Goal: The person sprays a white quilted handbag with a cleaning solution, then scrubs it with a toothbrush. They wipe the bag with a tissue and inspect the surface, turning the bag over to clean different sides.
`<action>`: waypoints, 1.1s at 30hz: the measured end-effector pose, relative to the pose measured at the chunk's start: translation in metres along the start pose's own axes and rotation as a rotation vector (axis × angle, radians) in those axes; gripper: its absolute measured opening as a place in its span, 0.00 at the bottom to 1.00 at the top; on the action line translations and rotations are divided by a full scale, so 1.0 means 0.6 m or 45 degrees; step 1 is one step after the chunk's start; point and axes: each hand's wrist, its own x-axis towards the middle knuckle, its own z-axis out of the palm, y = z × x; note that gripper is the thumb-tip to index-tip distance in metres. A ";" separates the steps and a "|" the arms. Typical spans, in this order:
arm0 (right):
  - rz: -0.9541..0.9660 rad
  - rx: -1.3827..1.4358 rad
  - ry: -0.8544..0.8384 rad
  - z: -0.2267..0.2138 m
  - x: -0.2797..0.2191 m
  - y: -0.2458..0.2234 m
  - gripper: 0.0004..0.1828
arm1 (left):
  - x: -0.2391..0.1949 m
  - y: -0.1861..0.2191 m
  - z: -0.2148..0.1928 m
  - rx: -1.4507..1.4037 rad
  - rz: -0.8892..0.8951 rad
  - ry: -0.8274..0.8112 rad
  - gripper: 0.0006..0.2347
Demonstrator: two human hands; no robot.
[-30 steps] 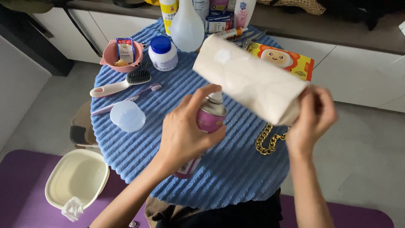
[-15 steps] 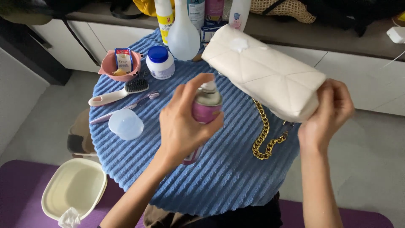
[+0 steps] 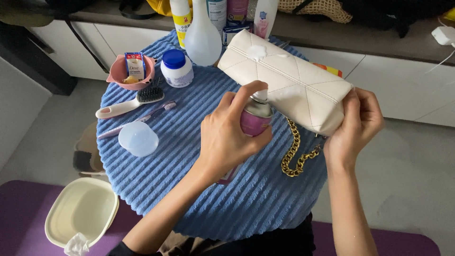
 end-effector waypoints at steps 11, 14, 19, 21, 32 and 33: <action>-0.020 -0.026 0.068 -0.007 -0.005 0.015 0.07 | -0.016 -0.073 -0.041 -0.294 0.093 0.243 0.39; 0.005 -0.038 0.087 -0.007 -0.012 0.012 0.07 | 0.002 -0.142 -0.049 -0.330 0.161 0.496 0.45; 0.062 -0.009 0.118 -0.004 -0.025 0.006 0.10 | 0.041 -0.219 -0.071 -0.238 0.198 0.718 0.45; 0.042 -0.031 0.115 -0.008 -0.028 0.012 0.08 | 0.055 -0.239 -0.078 -0.200 0.101 0.722 0.46; 0.018 -0.085 0.125 -0.010 -0.048 0.024 0.06 | 0.154 -0.280 -0.164 -0.554 0.483 0.852 0.34; 0.006 -0.109 0.120 -0.010 -0.050 0.024 0.05 | 0.176 -0.274 -0.176 -0.578 0.650 0.878 0.28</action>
